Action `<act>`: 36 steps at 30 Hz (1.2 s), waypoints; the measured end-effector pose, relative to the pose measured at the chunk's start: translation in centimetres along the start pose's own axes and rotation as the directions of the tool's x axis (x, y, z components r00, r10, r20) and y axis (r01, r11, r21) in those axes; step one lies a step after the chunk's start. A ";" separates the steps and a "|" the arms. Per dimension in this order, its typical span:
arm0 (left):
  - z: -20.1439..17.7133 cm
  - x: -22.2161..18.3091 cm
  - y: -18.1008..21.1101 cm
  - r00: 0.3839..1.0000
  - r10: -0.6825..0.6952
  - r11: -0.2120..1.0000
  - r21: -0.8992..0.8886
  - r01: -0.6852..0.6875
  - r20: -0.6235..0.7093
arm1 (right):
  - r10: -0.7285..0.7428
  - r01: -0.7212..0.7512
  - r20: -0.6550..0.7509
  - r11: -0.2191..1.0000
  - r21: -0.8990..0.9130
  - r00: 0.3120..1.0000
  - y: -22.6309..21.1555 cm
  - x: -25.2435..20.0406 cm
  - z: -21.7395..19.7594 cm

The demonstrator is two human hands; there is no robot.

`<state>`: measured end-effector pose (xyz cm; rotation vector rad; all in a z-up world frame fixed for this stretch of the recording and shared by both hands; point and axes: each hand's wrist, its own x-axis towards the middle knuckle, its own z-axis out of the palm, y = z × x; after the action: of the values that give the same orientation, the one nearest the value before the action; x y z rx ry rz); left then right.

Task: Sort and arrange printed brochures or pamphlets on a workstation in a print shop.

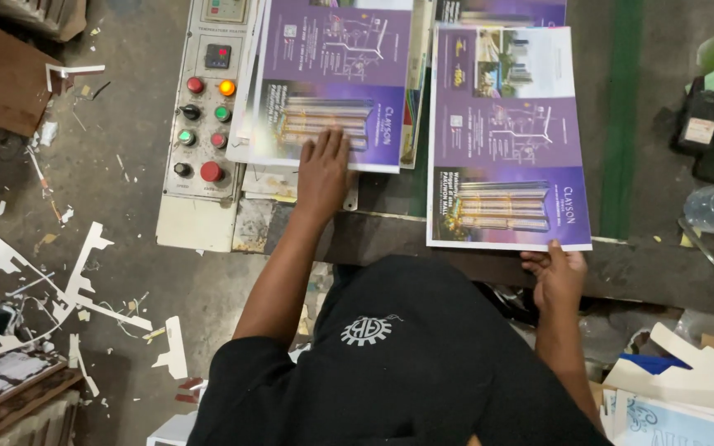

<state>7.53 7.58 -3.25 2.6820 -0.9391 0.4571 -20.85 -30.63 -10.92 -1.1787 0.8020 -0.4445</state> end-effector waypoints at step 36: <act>-4.8 0.2 4.5 0.961 -0.101 0.931 -0.364 -0.001 -0.259 | 0.006 0.039 0.090 0.870 -0.491 0.996 -1.8 3.3 7.6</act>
<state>3.77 5.72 1.85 2.2350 -0.7832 0.5654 -12.79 -28.69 -9.07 -1.6703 0.8545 -0.1982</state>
